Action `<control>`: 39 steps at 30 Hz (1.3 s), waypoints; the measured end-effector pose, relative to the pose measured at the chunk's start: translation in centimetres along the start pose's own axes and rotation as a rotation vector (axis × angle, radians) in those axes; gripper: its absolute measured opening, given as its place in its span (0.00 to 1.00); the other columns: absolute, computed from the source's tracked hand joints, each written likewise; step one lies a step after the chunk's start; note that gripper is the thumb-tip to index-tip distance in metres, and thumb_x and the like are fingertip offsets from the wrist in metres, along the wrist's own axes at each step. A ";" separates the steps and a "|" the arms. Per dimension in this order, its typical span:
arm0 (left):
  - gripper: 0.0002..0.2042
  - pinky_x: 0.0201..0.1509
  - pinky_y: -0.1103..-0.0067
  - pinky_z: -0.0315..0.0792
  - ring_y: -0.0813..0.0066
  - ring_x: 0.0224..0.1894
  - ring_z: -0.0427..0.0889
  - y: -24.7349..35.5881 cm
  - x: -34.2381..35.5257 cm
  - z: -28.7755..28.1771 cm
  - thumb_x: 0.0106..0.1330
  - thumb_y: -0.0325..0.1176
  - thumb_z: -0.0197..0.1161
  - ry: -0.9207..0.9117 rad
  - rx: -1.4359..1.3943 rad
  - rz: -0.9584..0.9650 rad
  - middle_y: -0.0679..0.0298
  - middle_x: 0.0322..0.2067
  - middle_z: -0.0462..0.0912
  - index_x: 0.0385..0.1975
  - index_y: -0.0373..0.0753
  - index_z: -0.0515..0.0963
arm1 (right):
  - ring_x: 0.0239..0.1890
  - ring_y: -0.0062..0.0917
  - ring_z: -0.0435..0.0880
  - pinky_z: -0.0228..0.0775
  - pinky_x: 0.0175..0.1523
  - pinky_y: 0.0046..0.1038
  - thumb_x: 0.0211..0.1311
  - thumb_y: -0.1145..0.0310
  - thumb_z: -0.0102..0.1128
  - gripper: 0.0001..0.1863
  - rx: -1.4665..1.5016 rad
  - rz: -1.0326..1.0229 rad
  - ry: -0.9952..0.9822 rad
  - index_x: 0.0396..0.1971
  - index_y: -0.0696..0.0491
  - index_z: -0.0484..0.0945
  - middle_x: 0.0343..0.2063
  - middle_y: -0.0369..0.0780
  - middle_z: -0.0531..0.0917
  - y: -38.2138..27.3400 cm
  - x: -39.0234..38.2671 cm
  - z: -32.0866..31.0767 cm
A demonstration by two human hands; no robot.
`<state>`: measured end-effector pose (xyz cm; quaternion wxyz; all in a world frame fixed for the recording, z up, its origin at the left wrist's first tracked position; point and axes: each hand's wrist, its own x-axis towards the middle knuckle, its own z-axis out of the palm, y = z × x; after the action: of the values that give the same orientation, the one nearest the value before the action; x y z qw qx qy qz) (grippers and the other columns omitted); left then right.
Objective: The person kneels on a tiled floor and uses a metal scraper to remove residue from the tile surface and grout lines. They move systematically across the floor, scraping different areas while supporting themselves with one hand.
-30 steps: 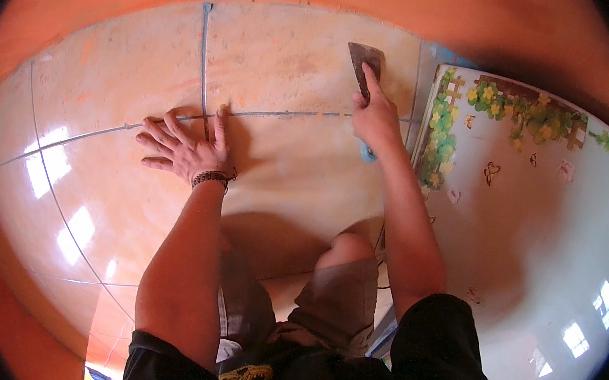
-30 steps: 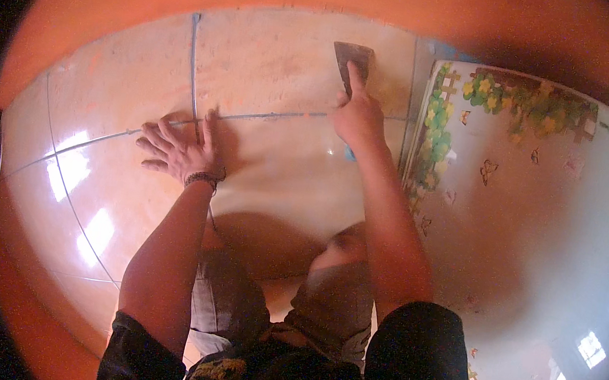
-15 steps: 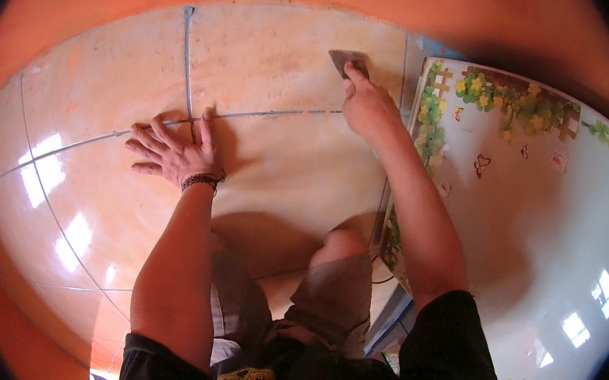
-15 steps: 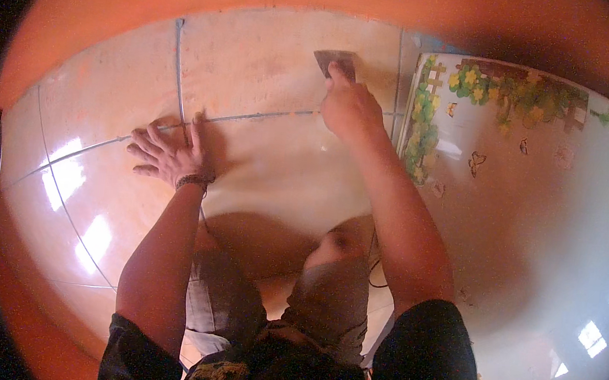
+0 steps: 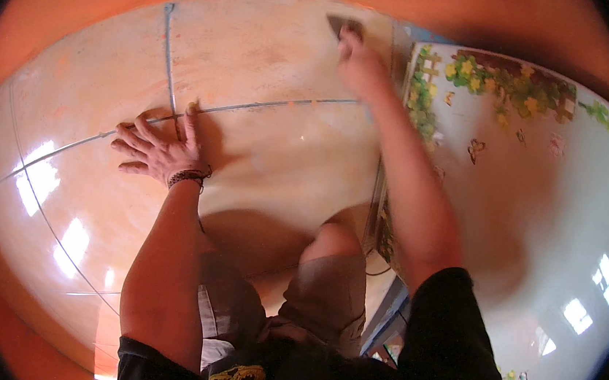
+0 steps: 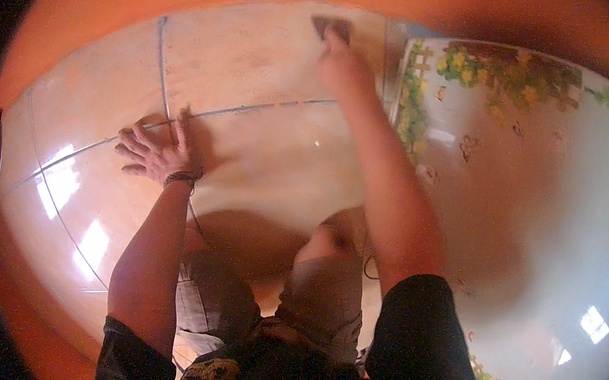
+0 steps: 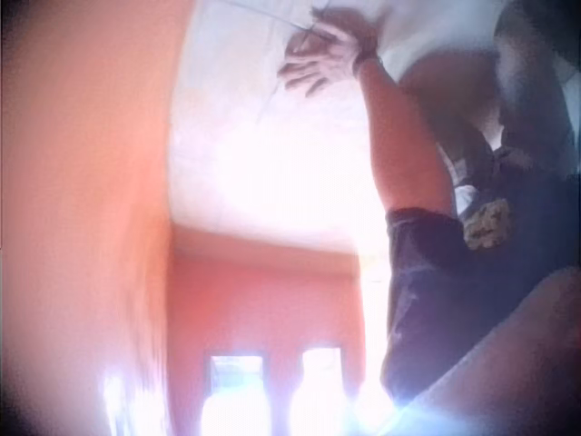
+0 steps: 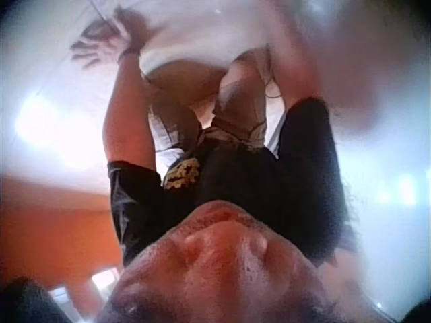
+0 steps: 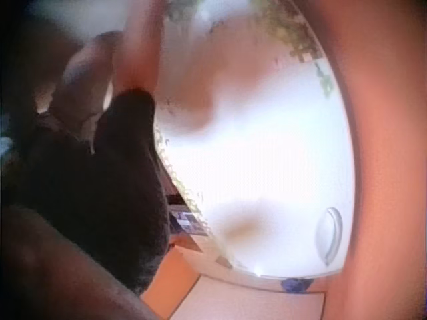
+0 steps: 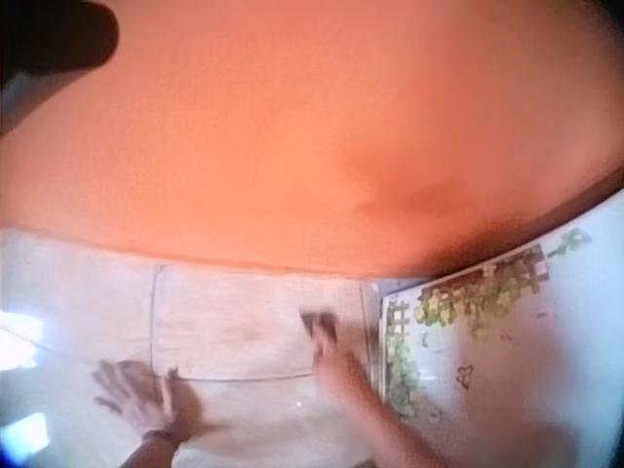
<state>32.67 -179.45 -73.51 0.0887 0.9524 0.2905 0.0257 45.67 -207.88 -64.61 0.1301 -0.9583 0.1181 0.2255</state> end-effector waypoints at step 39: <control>0.45 0.65 0.39 0.35 0.45 0.71 0.38 0.1 -0.3 0.1 0.56 0.69 0.50 0.054 0.046 0.032 0.50 0.69 0.44 0.66 0.43 0.51 | 0.32 0.49 0.82 0.74 0.40 0.45 0.70 0.60 0.38 0.21 0.000 0.144 0.226 0.61 0.46 0.63 0.37 0.56 0.80 5.4 -0.4 1.1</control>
<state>32.49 -179.69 -73.55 0.0586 0.9577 0.2780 0.0464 43.33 -212.56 -66.43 0.0993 -0.9667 0.2003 0.1247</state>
